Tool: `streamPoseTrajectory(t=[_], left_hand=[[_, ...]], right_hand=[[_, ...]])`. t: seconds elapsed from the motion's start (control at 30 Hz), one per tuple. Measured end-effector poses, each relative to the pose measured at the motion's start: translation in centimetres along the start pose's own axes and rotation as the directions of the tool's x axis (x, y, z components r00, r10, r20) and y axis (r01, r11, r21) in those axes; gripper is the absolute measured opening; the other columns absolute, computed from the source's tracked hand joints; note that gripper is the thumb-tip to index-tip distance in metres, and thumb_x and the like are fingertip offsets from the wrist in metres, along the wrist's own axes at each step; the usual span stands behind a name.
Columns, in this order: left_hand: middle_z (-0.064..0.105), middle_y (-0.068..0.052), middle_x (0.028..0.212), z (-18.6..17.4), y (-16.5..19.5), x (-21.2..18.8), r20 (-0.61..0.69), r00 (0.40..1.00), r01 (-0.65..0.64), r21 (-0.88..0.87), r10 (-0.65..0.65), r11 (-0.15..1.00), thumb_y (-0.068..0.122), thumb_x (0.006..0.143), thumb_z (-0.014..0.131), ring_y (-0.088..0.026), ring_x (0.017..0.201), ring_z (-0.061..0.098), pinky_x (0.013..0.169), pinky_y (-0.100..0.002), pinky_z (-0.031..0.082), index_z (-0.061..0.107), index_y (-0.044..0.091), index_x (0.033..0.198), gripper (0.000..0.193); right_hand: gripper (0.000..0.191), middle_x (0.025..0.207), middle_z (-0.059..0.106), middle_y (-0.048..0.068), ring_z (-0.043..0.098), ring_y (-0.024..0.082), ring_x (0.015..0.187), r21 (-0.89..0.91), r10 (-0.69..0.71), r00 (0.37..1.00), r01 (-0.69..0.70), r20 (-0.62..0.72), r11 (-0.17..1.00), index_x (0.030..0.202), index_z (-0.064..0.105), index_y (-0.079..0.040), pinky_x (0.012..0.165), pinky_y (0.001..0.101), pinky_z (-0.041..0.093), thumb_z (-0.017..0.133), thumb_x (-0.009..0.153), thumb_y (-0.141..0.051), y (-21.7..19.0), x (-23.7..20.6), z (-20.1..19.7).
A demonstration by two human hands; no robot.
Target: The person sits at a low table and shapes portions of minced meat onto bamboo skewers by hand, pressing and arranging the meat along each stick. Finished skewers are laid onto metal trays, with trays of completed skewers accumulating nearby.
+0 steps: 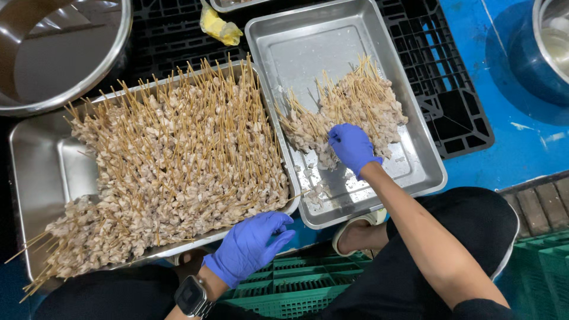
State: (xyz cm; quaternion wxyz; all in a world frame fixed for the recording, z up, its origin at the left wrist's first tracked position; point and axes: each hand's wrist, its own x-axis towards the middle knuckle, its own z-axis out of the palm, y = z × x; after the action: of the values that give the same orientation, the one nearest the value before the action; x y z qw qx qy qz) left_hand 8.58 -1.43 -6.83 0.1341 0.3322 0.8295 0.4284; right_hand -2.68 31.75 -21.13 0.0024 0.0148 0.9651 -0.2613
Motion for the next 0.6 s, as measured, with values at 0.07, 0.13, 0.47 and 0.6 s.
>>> streamPoseTrajectory(t=[0.07,0.13,0.47,0.6], left_hand=[[0.072,-0.007,0.091,0.1,-0.1,-0.1,-0.005,1.000,0.019,0.002,-0.019,1.000,0.028,0.090,0.074,-0.026,0.074,0.071,0.067,-0.036,0.057,0.069,0.010,0.101,0.022],[0.072,-0.008,0.089,0.1,-0.1,-0.1,-0.008,0.999,0.038,0.021,-0.038,0.999,0.027,0.089,0.075,-0.028,0.074,0.070,0.066,-0.037,0.056,0.070,0.011,0.103,0.022],[0.072,-0.009,0.086,0.2,-0.2,0.0,-0.020,0.999,0.040,0.056,-0.039,0.998,0.026,0.088,0.077,-0.029,0.074,0.069,0.066,-0.040,0.055,0.069,0.010,0.106,0.025],[0.072,-0.009,0.089,0.0,-0.4,-0.1,-0.028,1.000,0.003,0.038,-0.002,0.999,0.025,0.088,0.077,-0.029,0.075,0.070,0.066,-0.039,0.055,0.068,0.010,0.105,0.024]], right_hand=[[0.016,0.092,0.071,0.018,0.067,0.038,0.090,-0.010,-0.031,0.999,0.032,0.038,0.999,0.095,0.074,-0.006,0.081,0.0474,0.052,0.070,0.087,-0.019,0.1,0.1,-0.3],[0.016,0.090,0.070,0.018,0.066,0.038,0.089,-0.001,-0.042,0.995,0.042,0.087,0.999,0.094,0.074,-0.005,0.081,0.0473,0.052,0.069,0.088,-0.020,0.1,0.3,-0.8],[0.021,0.089,0.071,0.017,0.068,0.035,0.084,0.081,0.034,0.959,-0.060,0.283,0.995,0.095,0.073,-0.004,0.078,0.0431,0.054,0.064,0.087,-0.021,-1.1,0.7,-3.9],[0.025,0.092,0.072,0.016,0.069,0.033,0.085,0.118,0.081,0.953,-0.120,0.292,0.986,0.103,0.071,-0.004,0.079,0.0418,0.054,0.066,0.089,-0.025,-1.3,0.3,-4.5]])
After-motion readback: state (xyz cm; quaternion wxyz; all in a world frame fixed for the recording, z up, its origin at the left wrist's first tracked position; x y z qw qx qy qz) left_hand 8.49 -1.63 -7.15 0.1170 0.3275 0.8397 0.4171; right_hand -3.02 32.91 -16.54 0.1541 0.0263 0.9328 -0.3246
